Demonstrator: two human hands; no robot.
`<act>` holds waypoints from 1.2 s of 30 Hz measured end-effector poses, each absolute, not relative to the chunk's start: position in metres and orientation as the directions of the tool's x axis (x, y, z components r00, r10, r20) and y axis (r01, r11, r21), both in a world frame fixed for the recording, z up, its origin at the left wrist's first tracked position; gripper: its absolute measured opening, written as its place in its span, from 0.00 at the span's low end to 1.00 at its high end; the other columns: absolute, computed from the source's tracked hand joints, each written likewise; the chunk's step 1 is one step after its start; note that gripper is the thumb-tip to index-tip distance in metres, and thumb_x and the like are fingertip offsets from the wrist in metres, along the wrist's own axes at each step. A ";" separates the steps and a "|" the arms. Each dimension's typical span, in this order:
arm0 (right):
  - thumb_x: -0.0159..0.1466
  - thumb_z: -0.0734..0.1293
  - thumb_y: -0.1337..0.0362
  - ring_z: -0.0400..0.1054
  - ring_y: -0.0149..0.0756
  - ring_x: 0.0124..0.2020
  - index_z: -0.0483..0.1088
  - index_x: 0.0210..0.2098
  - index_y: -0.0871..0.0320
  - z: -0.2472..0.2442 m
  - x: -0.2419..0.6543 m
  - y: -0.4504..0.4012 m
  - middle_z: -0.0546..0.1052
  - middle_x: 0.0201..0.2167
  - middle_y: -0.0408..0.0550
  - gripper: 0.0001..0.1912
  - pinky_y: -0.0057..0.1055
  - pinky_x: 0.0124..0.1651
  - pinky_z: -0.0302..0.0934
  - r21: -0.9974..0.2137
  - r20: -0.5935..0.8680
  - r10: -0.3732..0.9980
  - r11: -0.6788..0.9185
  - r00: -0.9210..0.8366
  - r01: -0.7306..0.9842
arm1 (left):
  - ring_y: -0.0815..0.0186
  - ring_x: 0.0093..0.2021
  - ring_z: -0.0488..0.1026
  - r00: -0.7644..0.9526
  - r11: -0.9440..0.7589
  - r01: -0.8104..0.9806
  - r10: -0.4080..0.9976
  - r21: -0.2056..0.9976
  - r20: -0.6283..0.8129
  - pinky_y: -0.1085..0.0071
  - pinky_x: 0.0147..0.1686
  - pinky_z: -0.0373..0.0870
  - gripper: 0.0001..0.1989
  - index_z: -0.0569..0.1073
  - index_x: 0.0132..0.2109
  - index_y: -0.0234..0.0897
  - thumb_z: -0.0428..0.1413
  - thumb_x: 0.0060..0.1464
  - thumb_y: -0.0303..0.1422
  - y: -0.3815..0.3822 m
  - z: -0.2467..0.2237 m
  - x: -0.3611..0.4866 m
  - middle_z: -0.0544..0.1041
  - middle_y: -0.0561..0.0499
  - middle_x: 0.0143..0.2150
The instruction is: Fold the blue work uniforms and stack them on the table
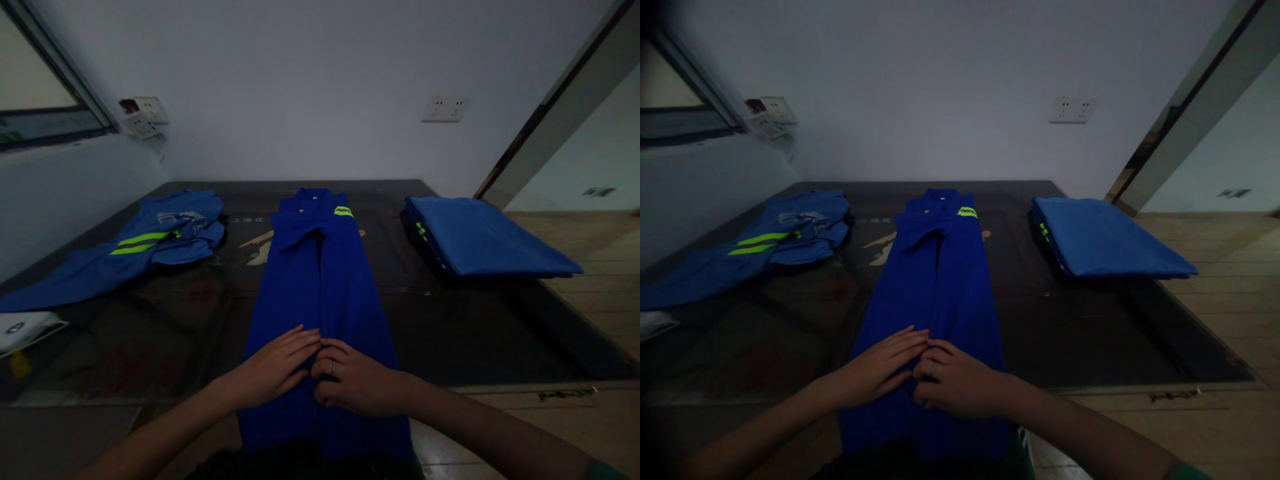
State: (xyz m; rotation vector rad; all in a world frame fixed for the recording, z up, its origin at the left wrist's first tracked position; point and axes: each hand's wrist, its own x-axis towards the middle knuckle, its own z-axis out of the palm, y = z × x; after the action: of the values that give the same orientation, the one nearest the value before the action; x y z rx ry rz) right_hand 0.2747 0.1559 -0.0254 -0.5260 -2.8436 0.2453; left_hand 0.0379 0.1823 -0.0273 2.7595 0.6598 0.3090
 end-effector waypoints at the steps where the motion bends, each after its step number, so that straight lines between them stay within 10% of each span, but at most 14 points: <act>1: 0.70 0.58 0.58 0.58 0.35 0.55 0.71 0.45 0.54 -0.027 0.274 0.155 0.71 0.47 0.46 0.12 0.41 0.66 0.46 -0.185 0.212 0.380 0.920 -0.900 0.345 | 0.62 0.65 0.58 0.861 -0.843 0.414 0.485 0.343 0.153 0.58 0.64 0.58 0.23 0.60 0.63 0.38 0.49 0.62 0.28 0.182 -0.026 0.037 0.64 0.43 0.64; 6: 0.69 0.58 0.56 0.56 0.37 0.60 0.67 0.52 0.49 -0.026 0.282 0.143 0.70 0.54 0.46 0.14 0.41 0.66 0.48 -0.156 0.301 0.419 0.908 -0.857 0.390 | 0.66 0.57 0.67 0.805 -0.801 0.457 0.557 0.386 0.202 0.66 0.56 0.68 0.17 0.65 0.57 0.40 0.48 0.61 0.26 0.190 -0.008 0.038 0.70 0.46 0.57; 13: 0.66 0.59 0.64 0.70 0.38 0.45 0.68 0.43 0.53 -0.024 0.355 0.159 0.74 0.42 0.51 0.08 0.37 0.48 0.67 -0.622 0.423 0.884 0.442 -0.197 0.646 | 0.61 0.59 0.64 0.825 -0.891 0.451 0.441 0.059 0.354 0.59 0.58 0.64 0.20 0.65 0.58 0.41 0.47 0.60 0.25 0.265 0.019 0.062 0.68 0.46 0.58; 19: 0.61 0.62 0.64 0.72 0.36 0.39 0.67 0.45 0.56 -0.021 0.387 0.234 0.75 0.42 0.50 0.12 0.34 0.40 0.69 -0.786 0.271 0.956 0.285 -0.107 0.549 | 0.52 0.65 0.55 0.593 -0.648 0.761 0.677 -0.029 0.436 0.47 0.62 0.53 0.32 0.56 0.66 0.41 0.51 0.55 0.23 0.372 0.019 0.098 0.59 0.41 0.66; 25: 0.59 0.63 0.68 0.71 0.33 0.36 0.70 0.41 0.59 0.022 0.375 0.375 0.76 0.35 0.47 0.10 0.31 0.41 0.66 -0.706 0.351 0.928 0.349 -0.124 0.617 | 0.57 0.62 0.63 0.512 -0.590 0.798 0.771 0.123 0.378 0.52 0.59 0.62 0.29 0.62 0.64 0.39 0.46 0.56 0.20 0.430 0.016 0.110 0.67 0.42 0.61; 36: 0.64 0.59 0.69 0.73 0.41 0.43 0.73 0.44 0.66 0.056 0.355 0.606 0.78 0.38 0.59 0.14 0.33 0.46 0.64 -0.527 0.191 0.955 -0.095 0.227 0.845 | 0.59 0.60 0.67 0.594 -0.657 0.750 0.717 0.069 0.365 0.50 0.59 0.62 0.29 0.67 0.60 0.42 0.45 0.54 0.15 0.457 -0.018 0.108 0.69 0.43 0.60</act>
State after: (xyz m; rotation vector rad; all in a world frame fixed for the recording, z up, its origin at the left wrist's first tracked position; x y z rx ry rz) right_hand 0.3546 0.6063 0.0557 -1.9705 -1.6489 0.2690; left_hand 0.1079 0.4573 -0.0177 2.8864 1.3316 0.5941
